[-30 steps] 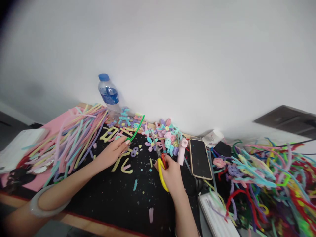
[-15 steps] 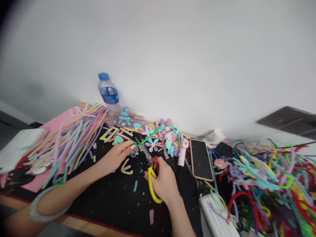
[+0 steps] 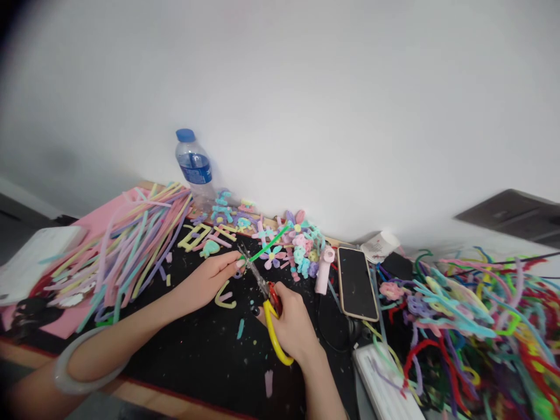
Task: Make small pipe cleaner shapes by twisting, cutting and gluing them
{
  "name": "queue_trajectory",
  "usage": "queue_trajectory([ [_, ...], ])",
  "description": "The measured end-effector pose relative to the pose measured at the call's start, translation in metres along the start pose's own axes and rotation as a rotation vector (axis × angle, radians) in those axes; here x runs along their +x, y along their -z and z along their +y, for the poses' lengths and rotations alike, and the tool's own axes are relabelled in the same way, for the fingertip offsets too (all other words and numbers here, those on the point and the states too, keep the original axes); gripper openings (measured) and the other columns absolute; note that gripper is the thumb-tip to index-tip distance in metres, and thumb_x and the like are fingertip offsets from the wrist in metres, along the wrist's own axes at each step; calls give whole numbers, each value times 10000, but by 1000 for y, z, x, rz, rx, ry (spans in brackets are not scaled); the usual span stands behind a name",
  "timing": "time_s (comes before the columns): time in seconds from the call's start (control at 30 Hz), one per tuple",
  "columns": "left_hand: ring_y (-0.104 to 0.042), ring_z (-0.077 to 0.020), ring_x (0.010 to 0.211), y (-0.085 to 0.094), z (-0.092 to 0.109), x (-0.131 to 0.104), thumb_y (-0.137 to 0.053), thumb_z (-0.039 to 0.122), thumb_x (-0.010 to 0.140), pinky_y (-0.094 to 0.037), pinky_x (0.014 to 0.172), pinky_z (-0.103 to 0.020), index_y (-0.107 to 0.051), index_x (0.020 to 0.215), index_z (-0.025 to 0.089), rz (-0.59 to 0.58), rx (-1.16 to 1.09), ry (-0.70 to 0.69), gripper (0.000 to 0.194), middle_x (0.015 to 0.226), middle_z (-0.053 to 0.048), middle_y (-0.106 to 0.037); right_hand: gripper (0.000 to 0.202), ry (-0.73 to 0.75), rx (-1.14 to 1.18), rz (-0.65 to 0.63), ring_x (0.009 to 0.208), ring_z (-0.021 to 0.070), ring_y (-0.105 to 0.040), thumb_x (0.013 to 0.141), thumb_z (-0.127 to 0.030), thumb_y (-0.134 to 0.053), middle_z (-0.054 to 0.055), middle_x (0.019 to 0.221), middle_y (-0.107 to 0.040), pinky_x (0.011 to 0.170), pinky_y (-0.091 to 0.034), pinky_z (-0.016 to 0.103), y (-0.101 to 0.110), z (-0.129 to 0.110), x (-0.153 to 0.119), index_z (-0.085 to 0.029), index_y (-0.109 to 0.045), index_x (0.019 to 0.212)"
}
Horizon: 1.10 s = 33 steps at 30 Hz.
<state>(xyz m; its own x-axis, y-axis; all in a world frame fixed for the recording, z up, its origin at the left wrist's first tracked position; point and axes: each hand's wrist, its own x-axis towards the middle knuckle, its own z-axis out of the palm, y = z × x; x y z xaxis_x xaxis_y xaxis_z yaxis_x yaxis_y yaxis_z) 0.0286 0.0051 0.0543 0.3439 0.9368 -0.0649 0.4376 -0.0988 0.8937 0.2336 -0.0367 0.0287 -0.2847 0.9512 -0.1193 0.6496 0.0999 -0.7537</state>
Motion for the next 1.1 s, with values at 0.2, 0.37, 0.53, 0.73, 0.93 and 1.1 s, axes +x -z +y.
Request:
queue_trajectory([
  [0.2,-399,-132,603,1,4,0,-310,357,936,-299,579,-247,-372,684,197,-15,20,-27,306,642,43,-397,177,29,91,-30,600,101,-264,754,-193,-534,-72,633,-319,524,-224,218,3,-1,0,-192,-374,678],
  [0.37,-399,-136,599,2,8,1,-304,356,935,-290,573,-247,-383,687,198,-32,33,-37,304,638,42,-398,189,50,139,-50,599,95,-254,768,-191,-502,-71,634,-288,519,-215,215,6,-1,0,-192,-346,661],
  [0.53,-386,-129,592,2,12,2,-315,339,927,-289,567,-241,-358,668,196,-18,32,-50,299,629,44,-388,250,63,159,-80,606,96,-246,796,-241,-509,-68,636,-263,524,-212,217,9,1,1,-198,-305,657],
  [0.73,-367,-124,574,2,17,2,-316,331,924,-293,539,-236,-331,652,198,3,30,-49,304,604,46,-358,254,48,193,-88,606,100,-244,813,-278,-505,-64,650,-258,527,-215,214,9,0,0,-201,-313,667],
  [0.93,-394,-128,570,2,20,1,-338,369,910,-327,506,-219,-367,665,204,-10,4,2,297,592,44,-365,260,36,226,-82,600,100,-260,800,-304,-533,-62,650,-271,530,-245,207,8,-1,0,-199,-339,661],
  [1.1,-392,-123,557,2,21,2,-343,325,915,-318,523,-222,-357,644,200,-12,20,-19,298,587,48,-381,251,24,252,-113,606,100,-263,811,-297,-533,-60,657,-273,539,-259,202,10,-2,0,-195,-352,669],
])
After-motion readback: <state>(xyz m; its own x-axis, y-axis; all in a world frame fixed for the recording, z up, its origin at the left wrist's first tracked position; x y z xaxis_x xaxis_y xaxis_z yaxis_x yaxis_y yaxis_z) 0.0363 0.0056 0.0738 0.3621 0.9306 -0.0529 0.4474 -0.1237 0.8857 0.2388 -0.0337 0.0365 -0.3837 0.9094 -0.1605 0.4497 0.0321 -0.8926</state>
